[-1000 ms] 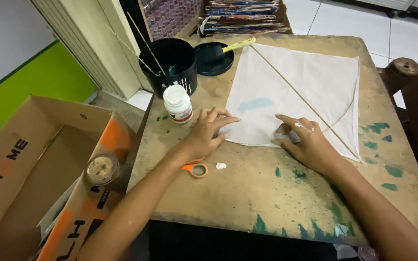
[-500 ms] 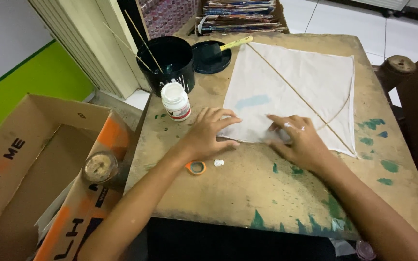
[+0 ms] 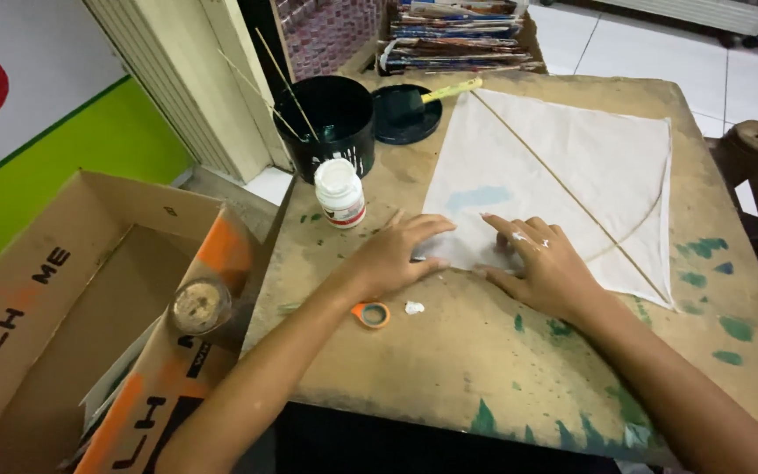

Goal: Assembling a kite by applying glue to the paper edges and folding them over the bamboo frame.

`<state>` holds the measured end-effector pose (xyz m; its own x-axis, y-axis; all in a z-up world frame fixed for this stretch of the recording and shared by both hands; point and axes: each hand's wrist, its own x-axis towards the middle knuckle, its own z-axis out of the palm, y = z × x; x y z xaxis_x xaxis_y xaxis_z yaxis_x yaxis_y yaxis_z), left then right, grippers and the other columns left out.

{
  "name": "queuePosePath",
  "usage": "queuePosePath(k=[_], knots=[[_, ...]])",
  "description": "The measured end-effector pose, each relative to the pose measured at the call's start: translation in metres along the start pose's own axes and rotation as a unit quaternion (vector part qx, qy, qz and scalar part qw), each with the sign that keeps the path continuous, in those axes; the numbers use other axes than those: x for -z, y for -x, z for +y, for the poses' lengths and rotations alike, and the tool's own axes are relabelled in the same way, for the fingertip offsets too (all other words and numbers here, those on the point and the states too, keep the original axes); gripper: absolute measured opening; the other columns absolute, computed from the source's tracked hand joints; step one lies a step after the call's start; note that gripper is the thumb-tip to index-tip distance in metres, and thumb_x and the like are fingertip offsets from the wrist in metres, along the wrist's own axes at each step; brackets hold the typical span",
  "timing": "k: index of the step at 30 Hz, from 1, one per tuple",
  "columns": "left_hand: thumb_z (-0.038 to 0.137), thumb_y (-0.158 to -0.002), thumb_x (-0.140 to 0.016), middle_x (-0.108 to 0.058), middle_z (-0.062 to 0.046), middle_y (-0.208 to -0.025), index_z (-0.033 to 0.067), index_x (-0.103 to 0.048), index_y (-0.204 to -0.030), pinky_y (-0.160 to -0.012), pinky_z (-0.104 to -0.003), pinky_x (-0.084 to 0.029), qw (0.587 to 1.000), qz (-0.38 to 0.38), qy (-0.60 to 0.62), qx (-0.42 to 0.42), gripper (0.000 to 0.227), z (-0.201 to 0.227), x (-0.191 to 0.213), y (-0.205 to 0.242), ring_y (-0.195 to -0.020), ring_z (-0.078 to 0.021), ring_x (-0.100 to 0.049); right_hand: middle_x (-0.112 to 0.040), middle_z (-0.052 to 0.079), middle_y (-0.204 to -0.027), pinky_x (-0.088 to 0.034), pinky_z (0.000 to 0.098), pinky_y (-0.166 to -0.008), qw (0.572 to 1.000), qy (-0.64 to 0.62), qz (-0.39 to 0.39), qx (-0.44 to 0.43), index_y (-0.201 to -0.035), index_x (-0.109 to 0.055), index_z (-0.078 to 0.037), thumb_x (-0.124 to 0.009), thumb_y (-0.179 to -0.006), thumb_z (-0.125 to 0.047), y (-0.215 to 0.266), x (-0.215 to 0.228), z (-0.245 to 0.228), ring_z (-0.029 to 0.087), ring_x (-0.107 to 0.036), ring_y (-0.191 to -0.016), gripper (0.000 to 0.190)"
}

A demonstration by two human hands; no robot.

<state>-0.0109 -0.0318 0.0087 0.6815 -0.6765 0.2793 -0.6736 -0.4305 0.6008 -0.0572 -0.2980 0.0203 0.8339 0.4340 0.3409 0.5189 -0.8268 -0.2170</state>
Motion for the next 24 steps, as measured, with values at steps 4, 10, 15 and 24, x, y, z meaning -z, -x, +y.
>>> queuePosePath(k=[4, 10, 15, 24], knots=[[0.030, -0.095, -0.067, -0.055, -0.009, -0.147, 0.0171, -0.051, -0.145, -0.116, -0.072, -0.022, 1.000, -0.014, -0.025, 0.007, 0.053, 0.007, 0.004, -0.001, -0.135, -0.0336, -0.054, -0.069, 0.003, -0.100, -0.050, 0.0455, -0.089, 0.999, -0.027, 0.005, -0.017, -0.148, -0.051, -0.013, -0.078, -0.084, -0.035, 0.001, -0.004, 0.006, 0.026, -0.065, -0.097, 0.073], [0.020, -0.099, -0.060, -0.056, -0.013, -0.146, 0.0138, -0.050, -0.146, -0.118, -0.069, -0.019, 0.999, -0.020, 0.009, 0.033, 0.049, 0.002, 0.005, -0.002, -0.135, -0.0344, -0.054, -0.071, 0.004, -0.100, -0.050, 0.0467, -0.089, 0.998, -0.046, 0.001, -0.040, -0.148, -0.051, -0.013, -0.079, -0.083, -0.031, -0.003, -0.003, 0.008, 0.026, -0.066, -0.098, 0.073], [0.016, -0.098, -0.059, -0.053, -0.012, -0.149, 0.0146, -0.047, -0.148, -0.116, -0.072, -0.019, 1.000, -0.018, 0.015, 0.021, 0.052, -0.002, 0.004, -0.002, -0.137, -0.0378, -0.051, -0.072, 0.004, -0.099, -0.050, 0.0443, -0.090, 0.998, -0.041, -0.006, -0.044, -0.148, -0.052, -0.013, -0.080, -0.084, -0.026, -0.003, -0.001, 0.014, 0.025, -0.067, -0.096, 0.071], [0.046, -0.099, -0.060, -0.054, -0.010, -0.147, 0.0262, -0.057, -0.140, -0.112, -0.076, -0.023, 0.996, 0.009, -0.009, -0.086, 0.046, 0.001, 0.002, 0.010, -0.137, -0.0392, -0.051, -0.073, 0.001, -0.098, -0.051, 0.0434, -0.089, 0.999, -0.029, 0.029, -0.015, -0.144, -0.056, -0.012, -0.078, -0.085, -0.017, 0.002, -0.009, 0.020, 0.023, -0.068, -0.095, 0.063]])
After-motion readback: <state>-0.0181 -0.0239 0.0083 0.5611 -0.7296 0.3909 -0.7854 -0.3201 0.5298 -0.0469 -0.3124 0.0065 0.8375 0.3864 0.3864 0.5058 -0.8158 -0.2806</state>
